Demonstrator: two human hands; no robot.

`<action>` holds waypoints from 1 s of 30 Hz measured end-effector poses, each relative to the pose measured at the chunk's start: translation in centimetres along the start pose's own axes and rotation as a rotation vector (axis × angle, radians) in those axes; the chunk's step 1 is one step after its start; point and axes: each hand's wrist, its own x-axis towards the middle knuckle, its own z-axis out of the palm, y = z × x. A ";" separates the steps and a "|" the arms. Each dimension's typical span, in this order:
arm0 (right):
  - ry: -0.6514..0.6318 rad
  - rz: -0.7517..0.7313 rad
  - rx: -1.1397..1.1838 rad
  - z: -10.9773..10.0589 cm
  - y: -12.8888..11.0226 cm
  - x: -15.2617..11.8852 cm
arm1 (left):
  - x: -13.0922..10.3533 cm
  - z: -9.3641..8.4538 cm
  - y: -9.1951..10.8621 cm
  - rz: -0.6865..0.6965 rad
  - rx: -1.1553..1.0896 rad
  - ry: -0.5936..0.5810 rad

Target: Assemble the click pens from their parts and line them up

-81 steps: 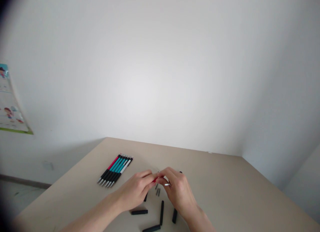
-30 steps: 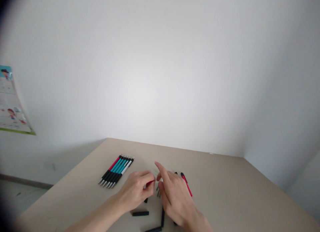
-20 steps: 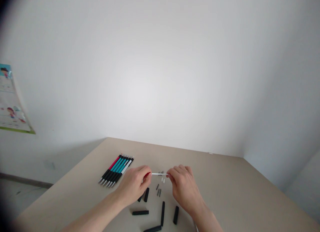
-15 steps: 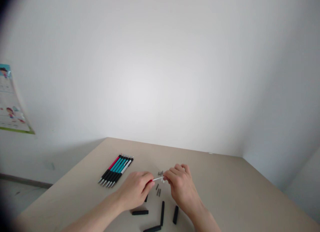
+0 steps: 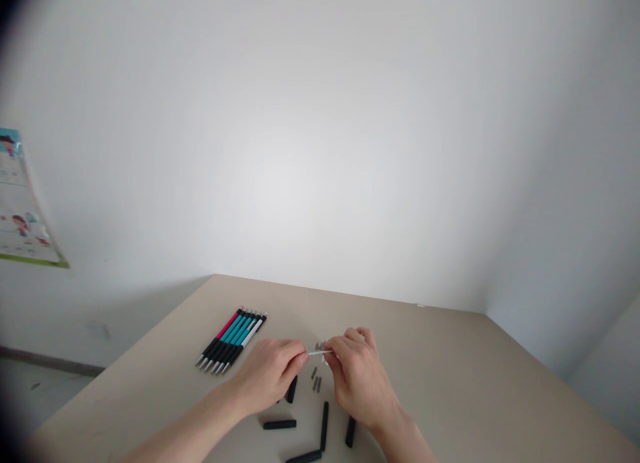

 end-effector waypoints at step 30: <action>-0.050 0.181 0.094 1.7 0.8 -0.4 | 0.1 -0.2 -0.4 -0.153 0.093 -0.022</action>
